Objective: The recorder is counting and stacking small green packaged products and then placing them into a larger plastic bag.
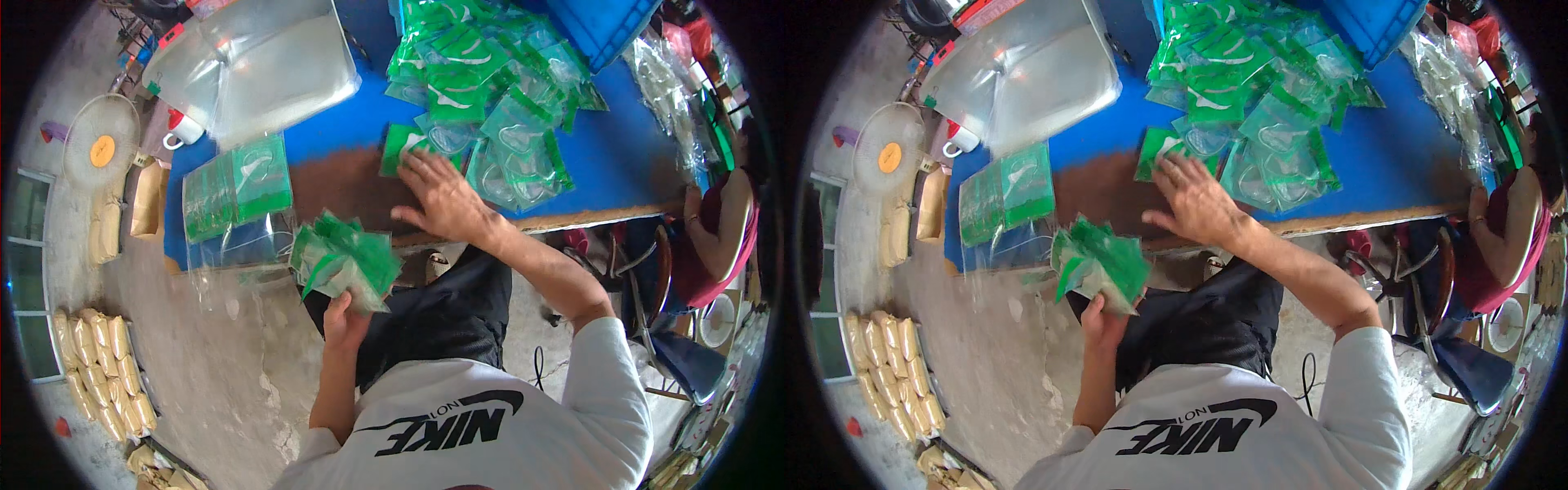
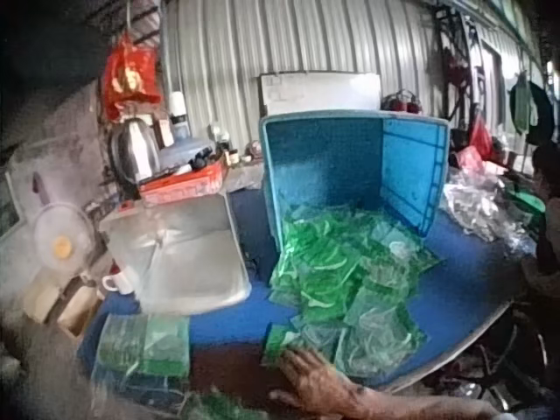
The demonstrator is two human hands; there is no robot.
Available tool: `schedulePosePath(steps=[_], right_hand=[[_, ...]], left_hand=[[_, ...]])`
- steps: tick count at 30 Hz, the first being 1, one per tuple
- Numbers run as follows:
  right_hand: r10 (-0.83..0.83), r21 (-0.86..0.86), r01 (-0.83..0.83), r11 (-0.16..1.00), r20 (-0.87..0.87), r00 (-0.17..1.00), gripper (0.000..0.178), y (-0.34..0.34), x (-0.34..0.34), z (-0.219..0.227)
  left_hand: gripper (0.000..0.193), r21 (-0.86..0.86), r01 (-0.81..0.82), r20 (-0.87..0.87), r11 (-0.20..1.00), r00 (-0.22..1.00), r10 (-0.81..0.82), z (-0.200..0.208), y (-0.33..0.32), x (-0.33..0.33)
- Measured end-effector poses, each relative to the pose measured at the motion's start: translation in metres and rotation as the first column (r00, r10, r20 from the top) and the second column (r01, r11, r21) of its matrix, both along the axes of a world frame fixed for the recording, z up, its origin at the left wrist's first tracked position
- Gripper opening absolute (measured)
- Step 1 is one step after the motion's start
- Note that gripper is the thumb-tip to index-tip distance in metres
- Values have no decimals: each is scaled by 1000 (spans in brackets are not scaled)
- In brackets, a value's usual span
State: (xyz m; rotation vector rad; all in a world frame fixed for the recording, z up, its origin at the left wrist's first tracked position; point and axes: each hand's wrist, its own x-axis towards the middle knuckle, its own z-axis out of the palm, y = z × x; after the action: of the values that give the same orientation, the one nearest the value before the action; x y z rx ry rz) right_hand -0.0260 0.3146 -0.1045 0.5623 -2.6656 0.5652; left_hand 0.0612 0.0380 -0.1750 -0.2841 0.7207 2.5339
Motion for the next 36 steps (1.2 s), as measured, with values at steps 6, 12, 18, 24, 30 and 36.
schedulePosePath(steps=[6, 12, 18, 24, 30, 36], right_hand=[[367, 14, -368, 930, 30, 930, 57, 4, 45, -19], [50, 40, -47, 998, -87, 995, 21, 25, 2, 102], [110, 397, 73, 915, -419, 901, 25, -1, -64, 29], [181, -632, 207, 747, 493, 851, 32, -33, 13, 24], [-180, -784, 429, 449, 391, 903, 23, -24, 4, 37], [-71, -763, 287, 580, 303, 950, 23, -51, 33, 21]], left_hand=[[63, 13, -3, -79, 1000, 997, 4, -34, -43, 11], [62, 212, 15, -140, 977, 990, 15, -29, -47, -4], [71, 157, 40, -153, 987, 988, -16, -13, -25, -8], [71, 255, 104, -112, 961, 991, -77, -26, -20, -16], [69, 363, 166, -222, 917, 971, -88, -28, -19, -28], [74, 252, 97, -92, 963, 993, -76, 2, 2, -26]])
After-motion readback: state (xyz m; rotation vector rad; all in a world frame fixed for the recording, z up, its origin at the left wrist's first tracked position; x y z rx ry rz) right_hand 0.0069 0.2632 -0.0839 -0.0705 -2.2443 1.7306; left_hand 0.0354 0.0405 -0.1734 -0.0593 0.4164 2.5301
